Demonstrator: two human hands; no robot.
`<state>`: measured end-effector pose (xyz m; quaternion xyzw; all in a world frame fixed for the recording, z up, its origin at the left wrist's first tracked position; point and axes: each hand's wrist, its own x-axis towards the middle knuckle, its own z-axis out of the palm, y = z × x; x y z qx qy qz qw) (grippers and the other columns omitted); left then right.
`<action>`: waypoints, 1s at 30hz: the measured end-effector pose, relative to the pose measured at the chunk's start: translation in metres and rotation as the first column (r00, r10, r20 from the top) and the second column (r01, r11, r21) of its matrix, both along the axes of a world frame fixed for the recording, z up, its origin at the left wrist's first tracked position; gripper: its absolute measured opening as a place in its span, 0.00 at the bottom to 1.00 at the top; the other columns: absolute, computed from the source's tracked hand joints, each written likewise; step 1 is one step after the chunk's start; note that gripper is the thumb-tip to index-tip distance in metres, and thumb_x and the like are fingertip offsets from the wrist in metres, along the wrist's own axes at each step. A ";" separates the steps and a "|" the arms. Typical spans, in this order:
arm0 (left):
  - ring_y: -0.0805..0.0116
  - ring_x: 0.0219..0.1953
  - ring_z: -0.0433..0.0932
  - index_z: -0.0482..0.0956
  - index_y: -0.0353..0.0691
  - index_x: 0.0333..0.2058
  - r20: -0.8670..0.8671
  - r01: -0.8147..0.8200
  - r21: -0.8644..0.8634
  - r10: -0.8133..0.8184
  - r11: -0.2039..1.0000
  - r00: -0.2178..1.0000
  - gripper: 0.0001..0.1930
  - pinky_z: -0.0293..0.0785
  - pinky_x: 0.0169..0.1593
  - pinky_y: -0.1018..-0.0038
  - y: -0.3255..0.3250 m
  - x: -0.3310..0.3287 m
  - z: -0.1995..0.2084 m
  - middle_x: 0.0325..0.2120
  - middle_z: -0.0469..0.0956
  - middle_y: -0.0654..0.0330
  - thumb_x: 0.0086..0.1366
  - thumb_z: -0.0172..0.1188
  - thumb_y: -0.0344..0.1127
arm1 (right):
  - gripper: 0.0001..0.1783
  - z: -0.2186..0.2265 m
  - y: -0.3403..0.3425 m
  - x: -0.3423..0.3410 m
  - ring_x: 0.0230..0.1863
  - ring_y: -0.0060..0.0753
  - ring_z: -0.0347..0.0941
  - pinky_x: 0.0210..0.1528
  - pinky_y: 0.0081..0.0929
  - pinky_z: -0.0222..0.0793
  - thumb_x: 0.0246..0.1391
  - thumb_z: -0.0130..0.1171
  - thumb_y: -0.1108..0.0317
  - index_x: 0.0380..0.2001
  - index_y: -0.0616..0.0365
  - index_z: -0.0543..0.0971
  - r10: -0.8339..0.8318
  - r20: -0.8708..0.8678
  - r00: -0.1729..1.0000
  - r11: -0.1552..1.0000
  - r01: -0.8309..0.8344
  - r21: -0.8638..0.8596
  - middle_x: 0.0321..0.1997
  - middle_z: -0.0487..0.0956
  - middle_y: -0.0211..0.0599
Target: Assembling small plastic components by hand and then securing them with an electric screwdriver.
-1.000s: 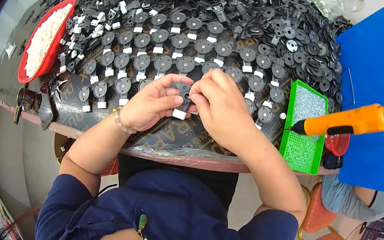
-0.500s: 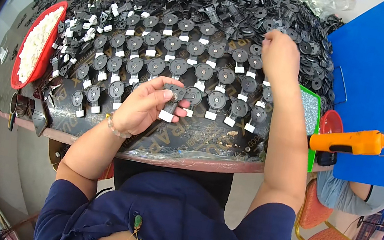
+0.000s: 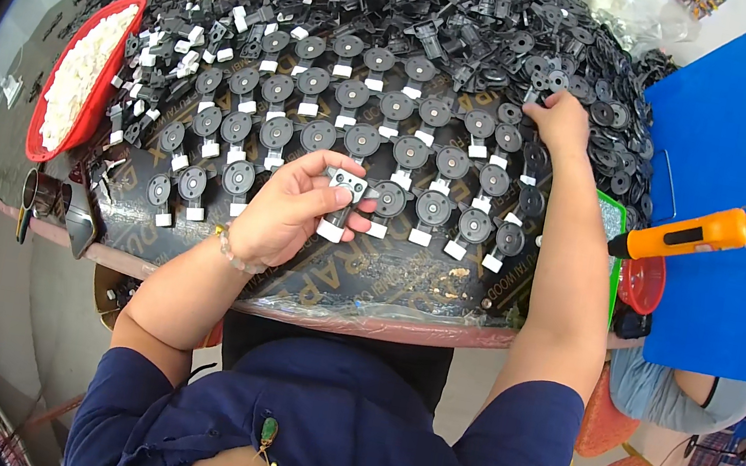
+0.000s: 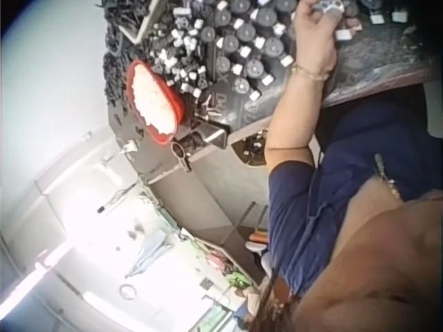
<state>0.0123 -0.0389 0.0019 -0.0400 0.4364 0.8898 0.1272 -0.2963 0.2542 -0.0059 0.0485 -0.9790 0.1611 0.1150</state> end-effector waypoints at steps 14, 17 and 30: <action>0.62 0.44 0.84 0.71 0.38 0.54 -0.015 -0.024 0.044 0.024 0.999 1.000 0.16 0.84 0.45 0.68 -0.001 0.000 0.002 0.45 0.81 0.50 0.71 0.60 0.30 | 0.16 0.051 0.007 0.022 0.33 0.21 0.76 0.35 0.23 0.72 0.59 0.63 0.72 0.50 0.62 0.80 0.205 0.255 0.945 0.599 0.085 -0.796 0.37 0.82 0.29; 0.60 0.46 0.83 0.70 0.38 0.56 -0.016 -0.035 0.056 0.036 0.998 0.999 0.16 0.83 0.47 0.65 0.001 -0.001 0.002 0.47 0.81 0.48 0.72 0.58 0.31 | 0.16 0.063 -0.014 0.057 0.37 0.23 0.76 0.41 0.23 0.72 0.60 0.64 0.71 0.51 0.62 0.79 0.458 0.268 0.848 0.485 0.014 -0.874 0.40 0.82 0.31; 0.55 0.48 0.83 0.68 0.36 0.59 -0.013 -0.048 0.228 0.053 0.972 0.999 0.17 0.81 0.53 0.61 -0.004 -0.001 0.002 0.48 0.79 0.49 0.75 0.50 0.33 | 0.16 0.069 -0.099 0.209 0.50 0.33 0.78 0.52 0.30 0.73 0.36 0.78 0.74 0.30 0.60 0.81 0.797 -0.199 0.571 0.450 -0.780 -0.436 0.48 0.81 0.42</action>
